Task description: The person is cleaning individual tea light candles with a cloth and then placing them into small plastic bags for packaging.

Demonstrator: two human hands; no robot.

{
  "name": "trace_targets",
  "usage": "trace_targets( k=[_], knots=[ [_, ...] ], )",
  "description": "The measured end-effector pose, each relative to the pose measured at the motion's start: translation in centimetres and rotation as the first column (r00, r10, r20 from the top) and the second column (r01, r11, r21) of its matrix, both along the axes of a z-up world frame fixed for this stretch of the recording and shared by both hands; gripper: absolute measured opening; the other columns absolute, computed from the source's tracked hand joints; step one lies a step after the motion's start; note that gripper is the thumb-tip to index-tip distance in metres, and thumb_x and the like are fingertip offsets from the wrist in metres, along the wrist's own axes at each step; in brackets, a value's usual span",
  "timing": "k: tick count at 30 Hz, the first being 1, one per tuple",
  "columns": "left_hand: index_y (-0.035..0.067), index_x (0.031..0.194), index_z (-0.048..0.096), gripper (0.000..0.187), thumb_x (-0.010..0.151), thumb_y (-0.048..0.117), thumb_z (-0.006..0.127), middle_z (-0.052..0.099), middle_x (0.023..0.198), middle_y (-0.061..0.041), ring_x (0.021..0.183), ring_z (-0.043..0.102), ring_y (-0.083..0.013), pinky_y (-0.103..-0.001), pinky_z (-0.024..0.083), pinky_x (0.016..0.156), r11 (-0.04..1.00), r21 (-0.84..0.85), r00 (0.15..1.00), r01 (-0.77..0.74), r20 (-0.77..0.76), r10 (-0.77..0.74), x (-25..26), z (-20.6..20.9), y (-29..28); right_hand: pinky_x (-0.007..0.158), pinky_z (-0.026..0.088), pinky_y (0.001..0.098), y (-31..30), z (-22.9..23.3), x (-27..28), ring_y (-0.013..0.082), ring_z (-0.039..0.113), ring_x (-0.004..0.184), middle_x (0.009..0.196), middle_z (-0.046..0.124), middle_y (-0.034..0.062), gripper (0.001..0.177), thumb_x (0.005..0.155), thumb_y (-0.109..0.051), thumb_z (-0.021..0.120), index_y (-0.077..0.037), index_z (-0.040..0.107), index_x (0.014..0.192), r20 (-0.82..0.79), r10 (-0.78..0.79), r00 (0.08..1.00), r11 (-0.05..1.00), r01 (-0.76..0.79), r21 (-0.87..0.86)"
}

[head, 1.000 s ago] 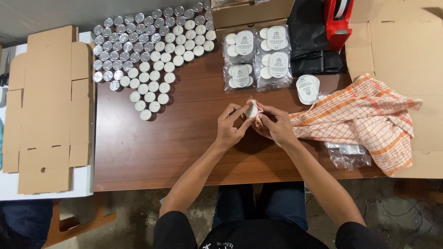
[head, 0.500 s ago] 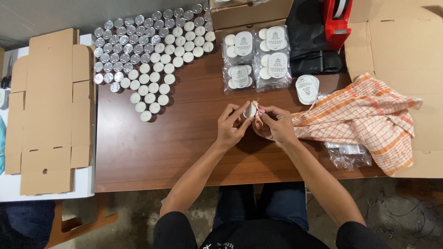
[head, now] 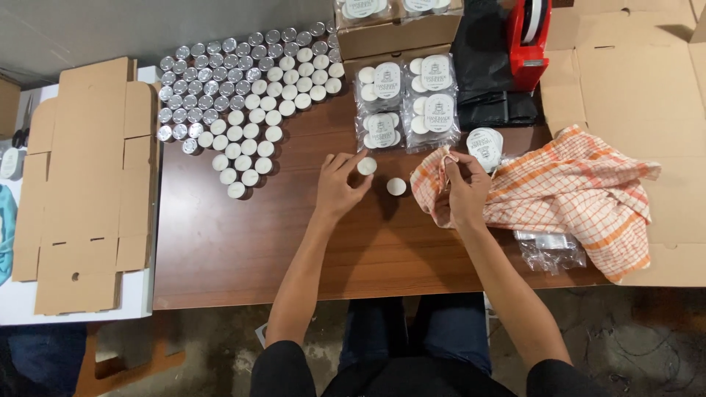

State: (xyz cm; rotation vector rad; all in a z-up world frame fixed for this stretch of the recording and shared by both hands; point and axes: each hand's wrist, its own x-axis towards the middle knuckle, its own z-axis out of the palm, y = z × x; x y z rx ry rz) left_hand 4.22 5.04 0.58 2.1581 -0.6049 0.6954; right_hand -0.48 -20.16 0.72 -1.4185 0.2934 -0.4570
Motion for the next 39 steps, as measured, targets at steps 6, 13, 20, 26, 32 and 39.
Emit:
trace_targets(
  k=[6,13,20,26,32,39],
  knots=[
    [0.018,0.124,0.075,0.053,0.073,0.025,0.088,0.074,0.096,-0.005,0.088,0.062,-0.0255,-0.036,0.051,0.078,0.982,0.096,0.966,0.164,-0.216,-0.140,-0.2,-0.4,0.9,0.072,0.049,0.0240,-1.1,-0.6,0.5,0.0074,0.056,0.075,0.078,0.063,0.0046,0.012,0.101,-0.010,0.071,-0.003,0.073,0.111,0.067,-0.091,0.994,0.996,0.091,0.004],
    [0.024,0.135,0.067,0.065,0.075,0.039,0.089,0.077,0.102,0.005,0.093,0.060,-0.0208,-0.034,0.047,0.079,0.973,0.113,0.929,0.203,-0.336,-0.155,-0.5,-1.5,0.3,0.064,0.047,0.0239,-1.1,-0.3,0.6,0.0099,0.054,0.062,0.072,0.059,0.0058,0.011,0.098,-0.005,0.071,-0.002,0.071,0.109,0.101,-0.126,0.987,0.990,0.119,0.068],
    [0.027,0.147,0.056,0.081,0.075,0.055,0.082,0.077,0.106,0.007,0.097,0.063,-0.0212,-0.035,0.048,0.084,0.979,0.169,0.978,0.114,-0.193,-0.080,-0.8,-2.8,-0.1,0.071,0.045,0.0217,-0.9,-1.6,0.8,0.0053,0.052,0.075,0.082,0.060,0.0009,0.014,0.098,-0.006,0.071,-0.006,0.071,0.112,0.085,-0.093,0.992,0.995,0.090,0.040],
    [0.021,0.128,0.068,0.052,0.088,0.053,0.073,0.076,0.099,-0.001,0.092,0.068,-0.0241,-0.037,0.053,0.080,0.967,0.155,0.975,-0.203,-0.060,0.214,1.0,0.8,4.1,0.070,0.046,0.0193,-1.0,-0.8,0.6,0.0051,0.054,0.075,0.086,0.061,0.0010,0.013,0.100,-0.007,0.071,-0.006,0.071,0.112,0.086,-0.118,0.989,0.992,0.113,0.054],
    [0.010,0.110,0.076,0.040,0.084,0.039,0.078,0.066,0.095,-0.009,0.089,0.063,-0.0289,-0.041,0.050,0.076,0.616,0.326,0.683,-0.717,0.149,0.716,4.4,-0.6,10.4,0.073,0.050,0.0221,-0.8,-1.0,0.5,0.0065,0.055,0.077,0.087,0.062,0.0034,0.013,0.102,-0.009,0.071,-0.004,0.070,0.114,0.068,-0.112,0.991,0.992,0.108,0.061],
    [0.002,0.091,0.073,0.038,0.076,0.036,0.085,0.051,0.091,-0.010,0.090,0.051,-0.0274,-0.041,0.044,0.077,0.559,0.470,0.669,-0.683,0.093,0.738,7.1,-1.3,11.7,0.071,0.051,0.0218,-0.8,-1.1,0.7,0.0064,0.057,0.075,0.089,0.064,0.0048,0.013,0.101,-0.008,0.072,-0.003,0.070,0.113,0.083,-0.114,0.990,0.991,0.108,0.073]
  ],
)
